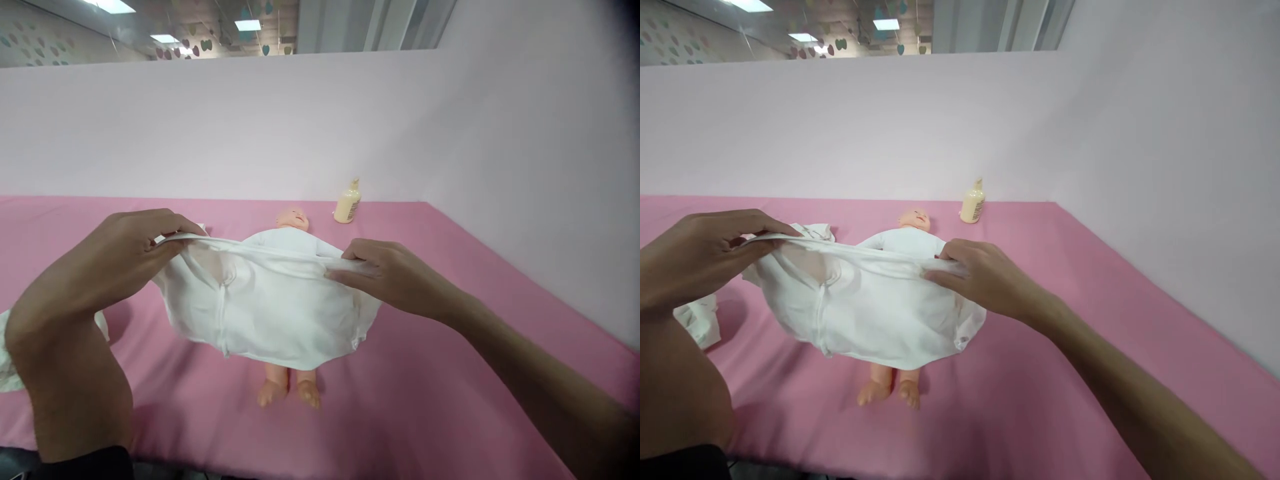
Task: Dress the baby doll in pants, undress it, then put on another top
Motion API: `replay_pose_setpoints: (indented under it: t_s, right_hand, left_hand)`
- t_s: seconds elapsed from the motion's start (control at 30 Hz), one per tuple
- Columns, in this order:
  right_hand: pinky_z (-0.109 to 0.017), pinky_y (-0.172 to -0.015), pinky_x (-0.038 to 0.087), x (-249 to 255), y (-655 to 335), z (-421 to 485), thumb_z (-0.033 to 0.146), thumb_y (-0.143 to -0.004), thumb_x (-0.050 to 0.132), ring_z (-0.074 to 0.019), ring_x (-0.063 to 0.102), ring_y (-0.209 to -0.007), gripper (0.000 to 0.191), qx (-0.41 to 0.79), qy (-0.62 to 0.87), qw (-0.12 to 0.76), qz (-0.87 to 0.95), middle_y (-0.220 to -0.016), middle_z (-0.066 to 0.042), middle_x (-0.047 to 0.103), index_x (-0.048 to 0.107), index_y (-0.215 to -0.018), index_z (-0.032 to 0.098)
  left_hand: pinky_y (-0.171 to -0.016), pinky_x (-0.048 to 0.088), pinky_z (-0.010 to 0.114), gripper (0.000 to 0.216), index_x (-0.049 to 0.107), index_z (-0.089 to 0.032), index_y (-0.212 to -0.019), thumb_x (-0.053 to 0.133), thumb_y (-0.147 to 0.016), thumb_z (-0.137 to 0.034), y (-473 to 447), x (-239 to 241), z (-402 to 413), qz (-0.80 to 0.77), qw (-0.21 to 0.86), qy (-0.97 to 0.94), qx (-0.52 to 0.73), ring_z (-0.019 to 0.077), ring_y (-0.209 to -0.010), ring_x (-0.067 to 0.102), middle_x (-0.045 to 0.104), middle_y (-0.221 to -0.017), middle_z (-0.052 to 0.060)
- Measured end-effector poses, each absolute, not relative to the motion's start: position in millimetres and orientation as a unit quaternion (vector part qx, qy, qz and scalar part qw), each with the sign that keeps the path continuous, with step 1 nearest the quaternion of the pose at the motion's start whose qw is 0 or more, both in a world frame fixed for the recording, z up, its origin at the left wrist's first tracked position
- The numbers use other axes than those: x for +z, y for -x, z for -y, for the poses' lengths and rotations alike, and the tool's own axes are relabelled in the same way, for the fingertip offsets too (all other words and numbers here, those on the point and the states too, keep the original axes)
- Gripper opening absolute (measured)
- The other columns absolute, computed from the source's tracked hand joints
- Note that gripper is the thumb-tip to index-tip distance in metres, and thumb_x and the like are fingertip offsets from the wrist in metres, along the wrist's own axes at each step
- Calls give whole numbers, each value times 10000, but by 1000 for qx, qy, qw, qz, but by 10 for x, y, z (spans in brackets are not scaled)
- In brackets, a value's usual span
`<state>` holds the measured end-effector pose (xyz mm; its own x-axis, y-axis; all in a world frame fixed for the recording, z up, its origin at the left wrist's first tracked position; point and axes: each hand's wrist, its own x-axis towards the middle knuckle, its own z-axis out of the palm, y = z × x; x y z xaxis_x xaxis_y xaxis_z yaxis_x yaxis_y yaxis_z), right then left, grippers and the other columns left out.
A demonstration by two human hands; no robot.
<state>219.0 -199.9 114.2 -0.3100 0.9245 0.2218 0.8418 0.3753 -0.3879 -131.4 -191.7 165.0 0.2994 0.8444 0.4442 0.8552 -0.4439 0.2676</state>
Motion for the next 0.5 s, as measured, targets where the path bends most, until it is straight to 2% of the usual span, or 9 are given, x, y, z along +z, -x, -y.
replay_pose_setpoints:
  t_s: [0.17, 0.27, 0.4, 0.5]
  right_hand:
    - [-282, -494, 214, 1185, -2373, 2173, 638, -883, 483, -114, 301, -516, 515, 89, 572, 217, 786, -554, 16, 375, 399, -614, 208]
    - [-288, -494, 188, 1197, -2479, 2323, 604, -874, 530, -115, 262, -522, 508, 88, 571, 243, 779, -558, 22, 310, 354, -606, 211]
    - [-278, -491, 197, 1115, -2613, 2511, 557, -863, 579, -116, 243, -553, 499, 127, 552, 262, 781, -595, 27, 257, 325, -611, 209]
    - [-259, -478, 217, 1019, -2685, 2630, 531, -868, 585, -102, 256, -551, 486, 190, 539, 245, 783, -606, 32, 263, 335, -616, 198]
  left_hand:
    - [-701, 381, 277, 210, 726, -322, -921, 558, -887, -444, 1432, 1599, 1923, 506, 34, 816, -277, 164, -776, 565, 705, -955, -34]
    - [-709, 394, 278, 255, 719, -367, -985, 514, -899, -493, 1497, 1585, 1999, 506, 50, 819, -264, 171, -800, 575, 709, -981, -56]
    - [-698, 415, 278, 292, 715, -411, -1047, 516, -883, -548, 1530, 1600, 2089, 548, 61, 798, -245, 171, -752, 603, 733, -973, -95]
    - [-620, 401, 260, 299, 748, -382, -932, 587, -805, -601, 1588, 1605, 2159, 573, -7, 789, -221, 171, -669, 592, 737, -864, -79]
